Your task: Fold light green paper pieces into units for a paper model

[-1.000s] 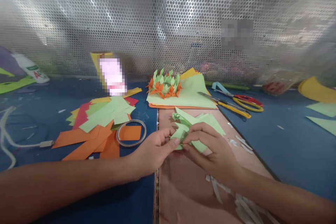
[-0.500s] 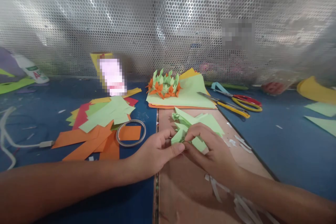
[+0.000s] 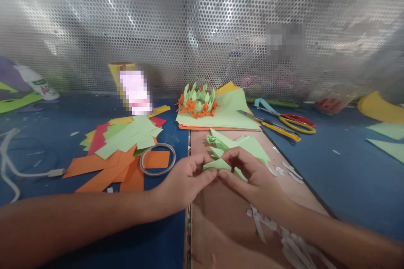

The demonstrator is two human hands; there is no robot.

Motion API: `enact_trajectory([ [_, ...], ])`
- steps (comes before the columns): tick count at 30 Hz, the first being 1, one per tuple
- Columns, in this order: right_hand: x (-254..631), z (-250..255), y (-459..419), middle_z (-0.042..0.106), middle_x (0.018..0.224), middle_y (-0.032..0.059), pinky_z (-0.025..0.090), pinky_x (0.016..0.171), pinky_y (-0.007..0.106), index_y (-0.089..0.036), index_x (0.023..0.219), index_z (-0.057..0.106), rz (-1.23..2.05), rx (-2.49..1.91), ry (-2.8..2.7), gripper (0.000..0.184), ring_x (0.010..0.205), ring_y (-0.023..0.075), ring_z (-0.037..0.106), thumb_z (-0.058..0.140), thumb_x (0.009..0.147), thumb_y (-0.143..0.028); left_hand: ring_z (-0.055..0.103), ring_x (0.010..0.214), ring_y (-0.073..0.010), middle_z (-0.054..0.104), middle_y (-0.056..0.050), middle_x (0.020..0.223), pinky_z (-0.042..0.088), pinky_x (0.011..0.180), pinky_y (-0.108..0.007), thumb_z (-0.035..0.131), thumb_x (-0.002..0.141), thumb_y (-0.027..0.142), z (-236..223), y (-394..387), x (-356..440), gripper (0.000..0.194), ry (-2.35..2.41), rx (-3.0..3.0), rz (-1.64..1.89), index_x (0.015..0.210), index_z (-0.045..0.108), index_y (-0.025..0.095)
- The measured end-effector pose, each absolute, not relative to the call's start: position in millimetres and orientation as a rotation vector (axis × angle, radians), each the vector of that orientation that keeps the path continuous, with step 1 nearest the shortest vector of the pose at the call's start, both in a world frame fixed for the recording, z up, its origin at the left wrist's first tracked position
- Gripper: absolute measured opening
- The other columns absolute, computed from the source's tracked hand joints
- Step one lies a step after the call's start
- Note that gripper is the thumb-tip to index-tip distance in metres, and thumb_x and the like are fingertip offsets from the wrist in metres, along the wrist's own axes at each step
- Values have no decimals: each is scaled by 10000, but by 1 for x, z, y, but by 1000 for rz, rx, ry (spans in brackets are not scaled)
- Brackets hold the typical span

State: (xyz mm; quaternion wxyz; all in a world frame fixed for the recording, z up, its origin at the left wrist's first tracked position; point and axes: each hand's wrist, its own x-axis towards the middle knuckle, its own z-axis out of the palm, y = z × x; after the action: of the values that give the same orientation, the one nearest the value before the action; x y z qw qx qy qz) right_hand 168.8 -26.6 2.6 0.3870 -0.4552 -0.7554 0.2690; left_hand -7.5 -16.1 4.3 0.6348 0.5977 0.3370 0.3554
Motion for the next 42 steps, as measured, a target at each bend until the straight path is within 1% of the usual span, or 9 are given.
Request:
enact_trajectory([
  [4, 171, 5, -26, 553, 761, 7, 444, 632, 248, -195, 783, 519, 631, -1147, -1943, 59, 690, 135, 525, 561, 804, -230, 556, 802, -146, 624, -13, 804, 417, 760, -250, 570, 792, 322, 6, -13, -10, 176, 793, 1444, 854, 812, 626, 156],
  [8, 172, 8, -28, 498, 636, -22, 408, 570, 229, -191, 644, 482, 550, -1172, -1979, 208, 603, 118, 486, 548, 824, -270, 560, 815, -152, 635, -27, 823, 418, 753, -252, 601, 770, 299, 8, -12, -9, 175, 808, 1424, 829, 834, 636, 140],
  [12, 171, 12, -32, 425, 590, -35, 375, 524, 222, -190, 602, 459, 553, -1141, -1995, 271, 557, 109, 435, 521, 841, -301, 540, 730, -107, 595, 12, 774, 416, 700, -230, 670, 709, 223, 10, -13, -7, 169, 776, 1264, 891, 771, 527, 158],
  [16, 169, 12, -31, 375, 584, -41, 351, 485, 207, -187, 615, 461, 789, -1160, -1918, 296, 532, 98, 379, 504, 847, -367, 485, 599, -63, 528, 68, 642, 378, 602, -192, 702, 671, 172, 12, -13, -7, 273, 709, 1129, 950, 685, 429, 177],
  [21, 168, 12, -29, 447, 627, -29, 396, 537, 210, -180, 709, 516, 1014, -1126, -1845, 272, 581, 102, 430, 484, 855, -408, 520, 676, -82, 587, 30, 694, 400, 675, -210, 675, 707, 203, 12, -11, -9, 84, 731, 1153, 905, 734, 609, 158],
  [26, 170, 8, -29, 531, 773, 8, 454, 633, 246, -193, 831, 534, 1060, -954, -1819, 258, 710, 132, 517, 551, 808, -450, 544, 733, -87, 624, 14, 789, 417, 708, -209, 651, 739, 213, 11, -10, -10, 116, 771, 1185, 935, 846, 630, 175],
  [29, 172, 3, -29, 548, 850, 27, 469, 663, 262, -204, 872, 513, 982, -930, -1864, 290, 776, 153, 542, 601, 767, -459, 528, 702, -77, 577, 32, 758, 420, 684, -200, 656, 733, 206, 10, -10, -9, 111, 765, 1222, 961, 788, 564, 176],
  [34, 170, 7, -31, 566, 739, -7, 435, 647, 241, -199, 758, 513, 652, -866, -2080, 178, 690, 127, 538, 639, 774, -323, 514, 727, -94, 525, 14, 790, 427, 695, -217, 672, 710, 223, 6, -9, -8, 147, 744, 1342, 959, 696, 541, 156],
  [42, 173, 5, -31, 518, 722, -13, 403, 610, 238, -212, 772, 516, 473, -1017, -2108, 151, 682, 134, 502, 663, 740, -199, 562, 888, -143, 627, -33, 880, 419, 825, -264, 611, 746, 169, 12, -15, -9, 186, 726, 1263, 820, 931, 607, 143],
])
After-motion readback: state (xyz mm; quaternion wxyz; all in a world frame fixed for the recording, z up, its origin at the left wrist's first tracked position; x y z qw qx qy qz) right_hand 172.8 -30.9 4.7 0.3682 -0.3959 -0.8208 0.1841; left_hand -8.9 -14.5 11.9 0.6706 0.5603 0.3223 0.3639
